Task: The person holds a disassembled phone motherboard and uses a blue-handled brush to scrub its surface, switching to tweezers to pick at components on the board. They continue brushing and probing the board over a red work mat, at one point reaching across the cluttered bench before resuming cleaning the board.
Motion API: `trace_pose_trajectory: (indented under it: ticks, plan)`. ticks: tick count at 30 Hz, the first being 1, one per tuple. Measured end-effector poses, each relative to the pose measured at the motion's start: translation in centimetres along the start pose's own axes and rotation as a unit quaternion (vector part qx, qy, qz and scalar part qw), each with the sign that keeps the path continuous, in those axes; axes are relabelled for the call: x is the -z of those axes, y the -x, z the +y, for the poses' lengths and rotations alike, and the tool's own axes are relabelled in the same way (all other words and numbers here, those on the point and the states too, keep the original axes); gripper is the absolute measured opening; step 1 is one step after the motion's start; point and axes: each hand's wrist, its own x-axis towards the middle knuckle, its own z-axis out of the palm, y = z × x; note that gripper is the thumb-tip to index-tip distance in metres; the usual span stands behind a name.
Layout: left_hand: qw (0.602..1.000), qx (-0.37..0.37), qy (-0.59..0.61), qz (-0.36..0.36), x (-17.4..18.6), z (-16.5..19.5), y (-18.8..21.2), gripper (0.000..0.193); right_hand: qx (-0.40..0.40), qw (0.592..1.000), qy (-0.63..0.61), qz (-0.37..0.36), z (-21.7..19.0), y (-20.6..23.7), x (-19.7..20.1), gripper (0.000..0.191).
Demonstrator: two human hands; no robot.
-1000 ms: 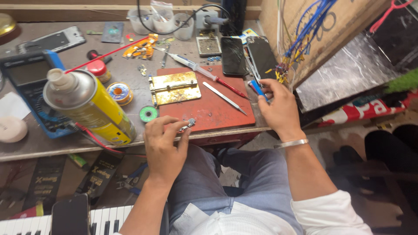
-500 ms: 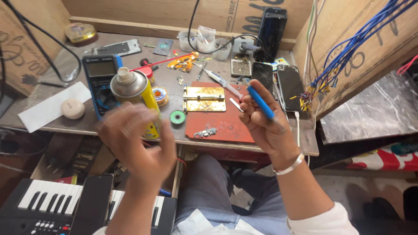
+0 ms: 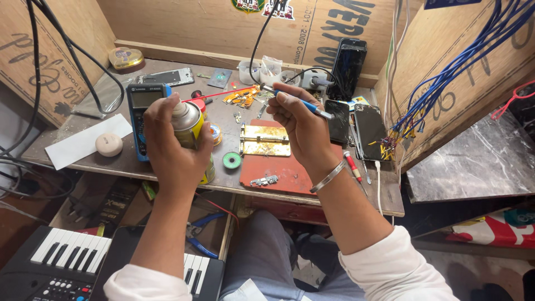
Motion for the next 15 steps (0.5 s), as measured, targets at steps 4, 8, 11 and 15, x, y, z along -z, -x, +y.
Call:
trace_pose_trajectory:
  ticks: [4, 8, 11, 15]
  plan:
    - [1.000, 0.000, -0.005, 0.021, -0.9, -0.2, -0.1, 0.062, -0.009, 1.000, -0.012, -0.010, 0.5, -0.4, 0.3, 0.028]
    - [1.000, 0.007, -0.006, 0.023, -0.9, -0.2, 0.0, 0.063, -0.016, 1.000, -0.024, -0.007, 0.8, -0.6, 0.9, 0.029]
    - [1.000, 0.008, 0.001, 0.026, -0.9, -0.1, 0.0, 0.062, -0.021, 0.999, -0.027, -0.002, 0.8, -0.6, 1.1, 0.030]
    - [1.000, 0.008, 0.003, 0.025, -0.9, -0.2, -0.1, 0.062, -0.029, 0.999, -0.021, 0.001, 0.9, -0.7, 1.1, 0.030]
